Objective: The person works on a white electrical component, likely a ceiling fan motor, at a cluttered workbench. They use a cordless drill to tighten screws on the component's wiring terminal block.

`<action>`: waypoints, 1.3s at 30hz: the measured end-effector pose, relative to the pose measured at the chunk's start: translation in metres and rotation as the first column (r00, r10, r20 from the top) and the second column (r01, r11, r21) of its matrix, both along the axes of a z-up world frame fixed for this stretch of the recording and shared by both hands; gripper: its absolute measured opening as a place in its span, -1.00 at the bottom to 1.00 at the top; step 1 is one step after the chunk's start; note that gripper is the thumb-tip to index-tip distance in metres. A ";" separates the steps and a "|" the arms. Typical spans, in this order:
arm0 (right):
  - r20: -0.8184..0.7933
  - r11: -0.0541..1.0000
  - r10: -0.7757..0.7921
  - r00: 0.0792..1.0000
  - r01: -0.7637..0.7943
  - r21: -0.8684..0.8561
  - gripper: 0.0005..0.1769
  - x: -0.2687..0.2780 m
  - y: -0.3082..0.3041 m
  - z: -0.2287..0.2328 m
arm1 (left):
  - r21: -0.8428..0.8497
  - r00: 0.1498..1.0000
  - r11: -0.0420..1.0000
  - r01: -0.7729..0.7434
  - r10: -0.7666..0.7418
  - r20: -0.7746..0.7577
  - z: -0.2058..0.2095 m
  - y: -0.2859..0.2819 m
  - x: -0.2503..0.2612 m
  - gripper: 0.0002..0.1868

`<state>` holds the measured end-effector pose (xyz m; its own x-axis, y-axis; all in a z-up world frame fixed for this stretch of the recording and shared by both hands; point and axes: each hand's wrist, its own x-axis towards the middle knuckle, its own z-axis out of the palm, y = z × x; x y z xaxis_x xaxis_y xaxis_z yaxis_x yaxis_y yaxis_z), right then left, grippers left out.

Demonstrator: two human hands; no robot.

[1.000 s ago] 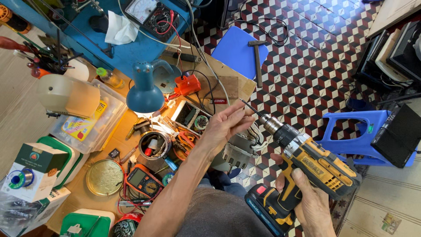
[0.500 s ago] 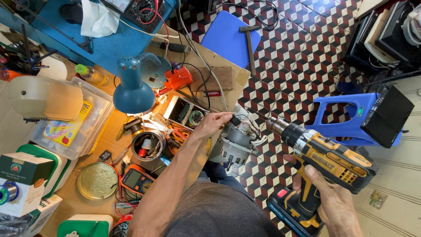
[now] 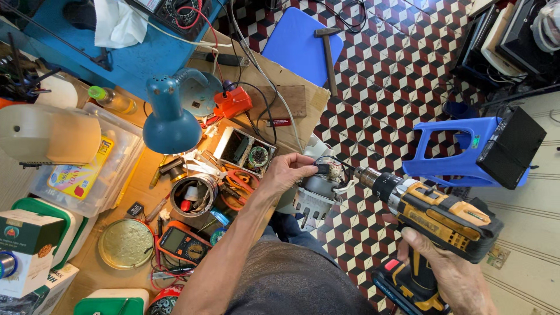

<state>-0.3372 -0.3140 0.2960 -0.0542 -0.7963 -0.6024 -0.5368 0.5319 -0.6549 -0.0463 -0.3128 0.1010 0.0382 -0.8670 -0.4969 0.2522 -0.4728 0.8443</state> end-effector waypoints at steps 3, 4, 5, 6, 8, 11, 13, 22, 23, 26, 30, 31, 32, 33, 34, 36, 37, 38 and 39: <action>-0.060 1.000 -0.001 0.998 0.002 0.017 -0.63 0.011 -0.004 0.009 | -0.019 1.000 1.000 0.006 -0.006 0.018 -0.001 -0.004 -0.003 -0.62; -0.065 1.000 0.011 0.998 -0.010 0.021 -0.63 0.014 -0.005 0.012 | -0.027 1.000 1.000 0.006 -0.006 0.015 -0.002 -0.004 -0.003 -0.63; -0.070 0.999 0.023 0.997 -0.022 0.026 -0.63 0.017 -0.006 0.015 | -0.031 1.000 0.999 0.009 -0.008 0.028 -0.002 -0.004 -0.003 -0.63; -0.022 1.000 0.023 0.999 -0.023 0.014 -0.61 0.021 -0.007 0.017 | -0.036 0.999 0.999 0.013 -0.012 0.041 -0.002 -0.005 -0.003 -0.63; 0.074 1.000 0.024 0.997 -0.024 -0.010 -0.57 0.028 -0.007 0.018 | -0.022 0.998 0.999 0.028 -0.027 0.063 -0.001 -0.005 -0.002 -0.64; -0.129 0.993 0.096 0.987 -0.086 0.080 -0.67 0.031 -0.011 0.017 | 0.014 0.996 0.999 0.045 -0.046 0.076 0.000 -0.004 -0.001 -0.64; -0.098 0.994 0.105 0.990 -0.101 0.047 -0.65 0.033 -0.011 0.015 | 0.005 0.997 0.999 0.039 -0.039 0.065 0.001 -0.004 -0.001 -0.65; -0.140 0.995 0.087 0.986 -0.078 0.065 -0.61 0.045 -0.014 0.020 | 0.035 0.998 0.999 0.021 -0.023 0.053 0.002 -0.003 -0.002 -0.67; -0.146 0.994 0.096 0.985 -0.088 0.064 -0.61 0.046 -0.014 0.020 | 0.013 0.999 1.000 0.016 -0.016 0.043 0.000 -0.003 -0.003 -0.67; -0.169 0.989 0.136 0.976 -0.123 0.087 -0.62 0.049 -0.016 0.020 | -0.031 0.999 0.999 0.012 -0.011 0.034 -0.005 -0.003 -0.004 -0.66; -0.217 0.980 0.173 0.961 -0.147 0.132 -0.65 0.055 -0.020 0.022 | -0.042 0.999 0.999 0.033 -0.032 0.038 -0.006 -0.003 -0.003 -0.66; -0.225 0.978 0.181 0.957 -0.152 0.140 -0.66 0.057 -0.021 0.023 | -0.044 0.999 0.998 0.033 -0.032 0.031 -0.005 -0.003 -0.002 -0.66; -0.234 0.976 0.188 0.954 -0.156 0.149 -0.67 0.058 -0.022 0.025 | -0.039 0.999 0.999 0.037 -0.036 0.034 -0.004 -0.003 -0.002 -0.66; -0.198 0.979 0.187 0.962 -0.165 0.121 -0.65 0.059 -0.022 0.026 | -0.033 0.999 0.999 0.041 -0.040 0.037 -0.004 -0.003 -0.001 -0.66; -0.161 0.981 0.186 0.969 -0.173 0.093 -0.64 0.060 -0.022 0.027 | -0.026 0.998 0.999 0.045 -0.044 0.040 -0.003 -0.003 -0.002 -0.66; -0.133 0.982 0.182 0.974 -0.173 0.080 -0.63 0.062 -0.023 0.028 | -0.051 0.998 0.998 0.041 -0.039 0.040 -0.001 -0.003 -0.002 -0.66; -0.142 0.982 0.178 0.974 -0.166 0.094 -0.63 0.062 -0.023 0.028 | -0.063 0.999 0.997 0.039 -0.036 0.040 -0.001 -0.003 -0.002 -0.65; -0.151 0.981 0.175 0.973 -0.160 0.109 -0.64 0.061 -0.024 0.027 | -0.043 0.998 0.998 0.045 -0.043 0.042 0.000 -0.003 -0.001 -0.65; -0.187 0.976 0.193 0.963 -0.170 0.133 -0.66 0.060 -0.025 0.027 | -0.022 0.998 0.998 0.051 -0.050 0.044 0.000 -0.003 -0.001 -0.64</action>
